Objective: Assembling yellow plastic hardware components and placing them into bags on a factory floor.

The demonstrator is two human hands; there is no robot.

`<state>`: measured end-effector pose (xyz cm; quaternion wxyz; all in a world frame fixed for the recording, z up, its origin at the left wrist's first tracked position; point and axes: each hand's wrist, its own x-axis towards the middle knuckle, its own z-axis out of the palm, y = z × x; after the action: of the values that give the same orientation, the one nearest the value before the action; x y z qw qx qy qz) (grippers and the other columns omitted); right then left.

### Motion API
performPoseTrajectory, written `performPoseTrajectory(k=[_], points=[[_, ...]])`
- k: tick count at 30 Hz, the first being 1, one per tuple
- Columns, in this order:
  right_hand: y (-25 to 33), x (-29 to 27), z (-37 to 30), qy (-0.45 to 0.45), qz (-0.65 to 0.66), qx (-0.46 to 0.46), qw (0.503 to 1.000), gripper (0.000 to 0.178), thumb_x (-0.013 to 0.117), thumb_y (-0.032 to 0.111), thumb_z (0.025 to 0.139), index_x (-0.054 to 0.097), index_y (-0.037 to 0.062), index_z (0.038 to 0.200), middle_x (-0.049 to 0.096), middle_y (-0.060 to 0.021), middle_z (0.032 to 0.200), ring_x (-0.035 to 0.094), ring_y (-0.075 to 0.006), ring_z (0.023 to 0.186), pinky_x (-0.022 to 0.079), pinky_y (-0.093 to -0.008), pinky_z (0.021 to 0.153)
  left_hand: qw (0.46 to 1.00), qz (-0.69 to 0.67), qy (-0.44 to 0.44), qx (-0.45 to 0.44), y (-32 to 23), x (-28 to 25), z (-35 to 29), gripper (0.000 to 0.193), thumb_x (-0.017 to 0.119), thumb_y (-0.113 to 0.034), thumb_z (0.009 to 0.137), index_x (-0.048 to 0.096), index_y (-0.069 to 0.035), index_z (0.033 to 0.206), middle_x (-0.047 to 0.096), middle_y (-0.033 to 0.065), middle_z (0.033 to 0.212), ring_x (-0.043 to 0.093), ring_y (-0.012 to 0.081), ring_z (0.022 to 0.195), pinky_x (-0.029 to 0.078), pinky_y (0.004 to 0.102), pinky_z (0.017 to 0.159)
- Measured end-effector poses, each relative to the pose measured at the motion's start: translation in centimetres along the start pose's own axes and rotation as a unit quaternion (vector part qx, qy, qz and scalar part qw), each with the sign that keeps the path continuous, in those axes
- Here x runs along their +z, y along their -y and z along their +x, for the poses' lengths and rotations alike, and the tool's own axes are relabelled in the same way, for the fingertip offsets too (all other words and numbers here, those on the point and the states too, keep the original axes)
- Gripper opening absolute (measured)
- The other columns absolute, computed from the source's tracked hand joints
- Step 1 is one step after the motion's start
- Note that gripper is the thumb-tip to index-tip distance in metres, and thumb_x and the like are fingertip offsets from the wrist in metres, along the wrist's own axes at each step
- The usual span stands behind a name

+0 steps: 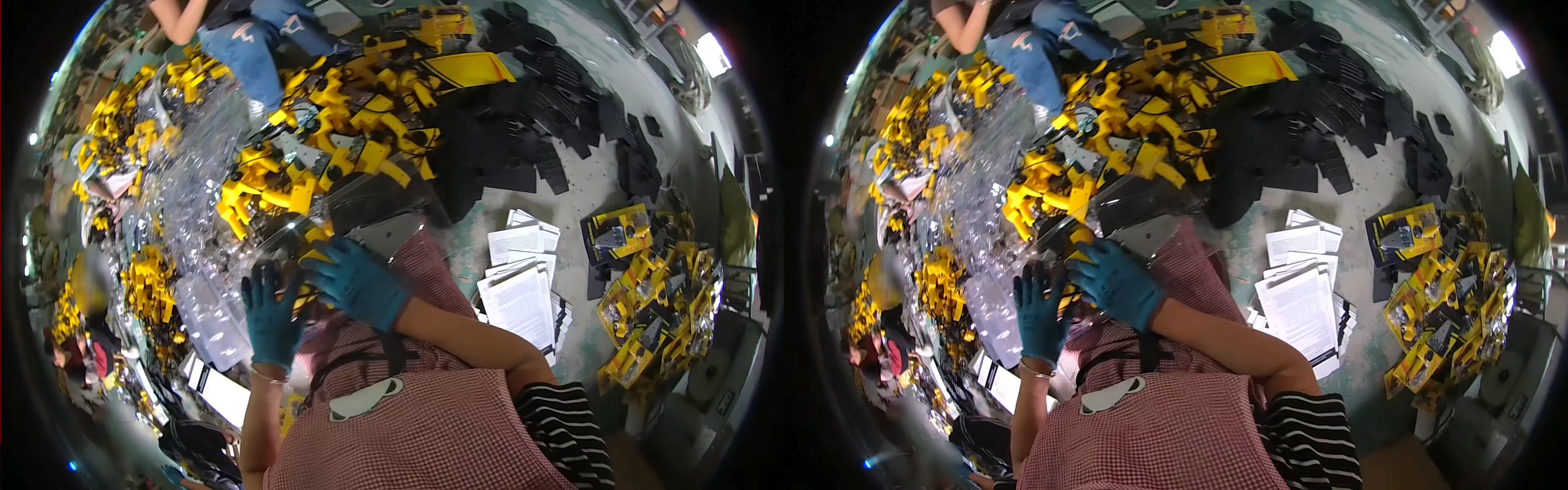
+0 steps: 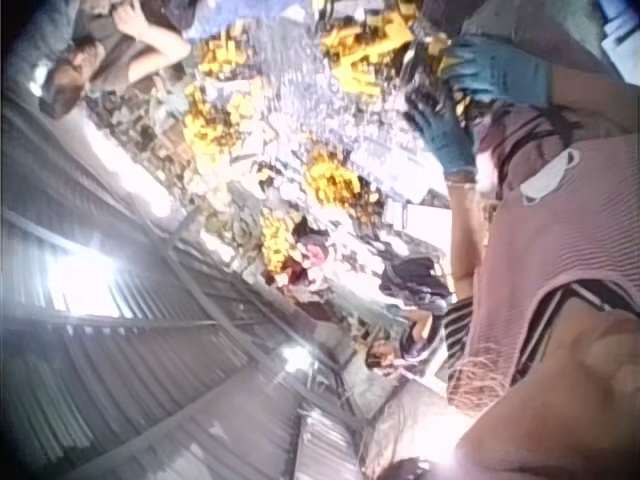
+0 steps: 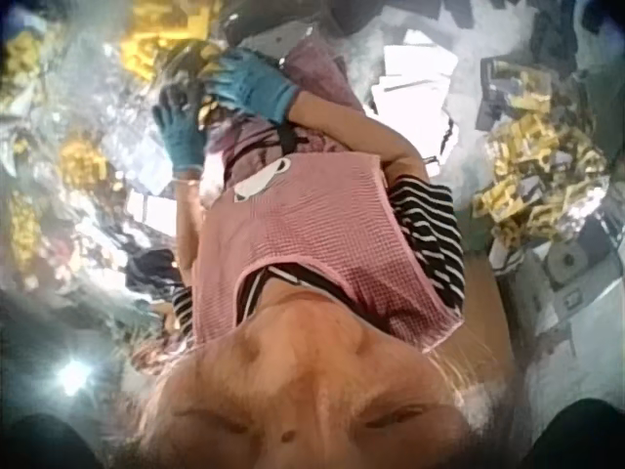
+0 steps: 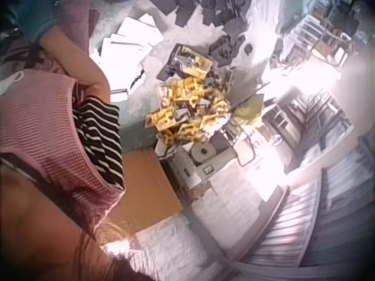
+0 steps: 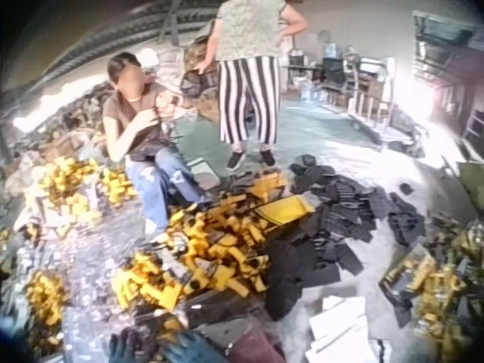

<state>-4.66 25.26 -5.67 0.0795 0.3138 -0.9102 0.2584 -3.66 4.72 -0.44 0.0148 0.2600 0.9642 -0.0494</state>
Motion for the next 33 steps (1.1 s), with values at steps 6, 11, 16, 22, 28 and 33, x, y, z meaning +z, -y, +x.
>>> performPoseTrajectory(k=[6,11,16,22,28,33], points=[[-3.0,-7.6,-3.4,-0.113,0.072,0.020,0.991,0.046,0.065,0.020,0.079,0.060,0.0071,0.122,0.057,-0.0087,0.128,0.050,-0.0289,0.122,0.035,-0.0440,0.106,0.994,-0.024,-0.102,0.044,4.5,3.3,0.4,0.043,0.059,-0.019,0.086,0.060,-0.018,0.128,0.046,0.0168,0.142,0.037,0.0400,0.135,0.025,0.0532,0.115],[-14.1,-2.3,-9.9,-0.340,0.201,0.448,0.802,0.037,0.050,0.001,0.095,0.050,-0.0030,0.131,0.056,-0.0148,0.130,0.055,-0.0247,0.116,0.041,-0.0323,0.100,0.995,0.022,-0.084,-0.057,2.6,0.2,-3.3,0.039,0.057,-0.018,0.089,0.060,-0.021,0.127,0.051,0.0177,0.137,0.043,0.0427,0.130,0.028,0.0566,0.112],[-36.5,18.1,-29.9,-0.196,0.423,0.706,0.532,0.042,0.053,0.023,0.095,0.052,0.0094,0.135,0.061,-0.0101,0.123,0.057,-0.0237,0.108,0.042,-0.0347,0.098,0.989,-0.051,-0.064,-0.124,-0.6,-0.6,-1.0,0.060,0.062,-0.020,0.086,0.043,-0.005,0.140,0.047,0.0172,0.141,0.034,0.0395,0.138,0.021,0.0559,0.115],[-41.7,26.6,-27.1,-0.110,0.499,0.716,0.475,0.037,0.054,0.028,0.093,0.058,0.0106,0.126,0.063,-0.0107,0.115,0.059,-0.0260,0.103,0.046,-0.0358,0.091,0.965,-0.068,-0.010,-0.254,-4.6,-3.1,-3.7,0.062,0.066,-0.020,0.085,0.042,-0.004,0.140,0.041,0.0175,0.144,0.030,0.0401,0.140,0.019,0.0550,0.116],[-44.1,22.4,-30.8,-0.201,0.500,0.759,0.365,0.034,0.054,0.033,0.092,0.064,0.0119,0.117,0.066,-0.0114,0.108,0.062,-0.0282,0.097,0.049,-0.0368,0.084,0.965,-0.144,-0.078,-0.204,0.1,0.2,-5.0,0.059,0.073,-0.014,0.076,0.053,-0.006,0.131,0.053,0.0139,0.135,0.039,0.0388,0.135,0.028,0.0517,0.113],[-41.8,20.9,-32.9,-0.239,0.543,0.558,0.580,0.011,0.063,0.016,0.091,0.065,0.0083,0.099,0.065,-0.0083,0.098,0.063,-0.0214,0.087,0.054,-0.0309,0.064,0.982,-0.140,-0.080,-0.098,5.5,2.4,-5.1,0.049,0.056,-0.024,0.089,0.052,-0.002,0.133,0.050,0.0169,0.138,0.038,0.0388,0.136,0.024,0.0516,0.115]])
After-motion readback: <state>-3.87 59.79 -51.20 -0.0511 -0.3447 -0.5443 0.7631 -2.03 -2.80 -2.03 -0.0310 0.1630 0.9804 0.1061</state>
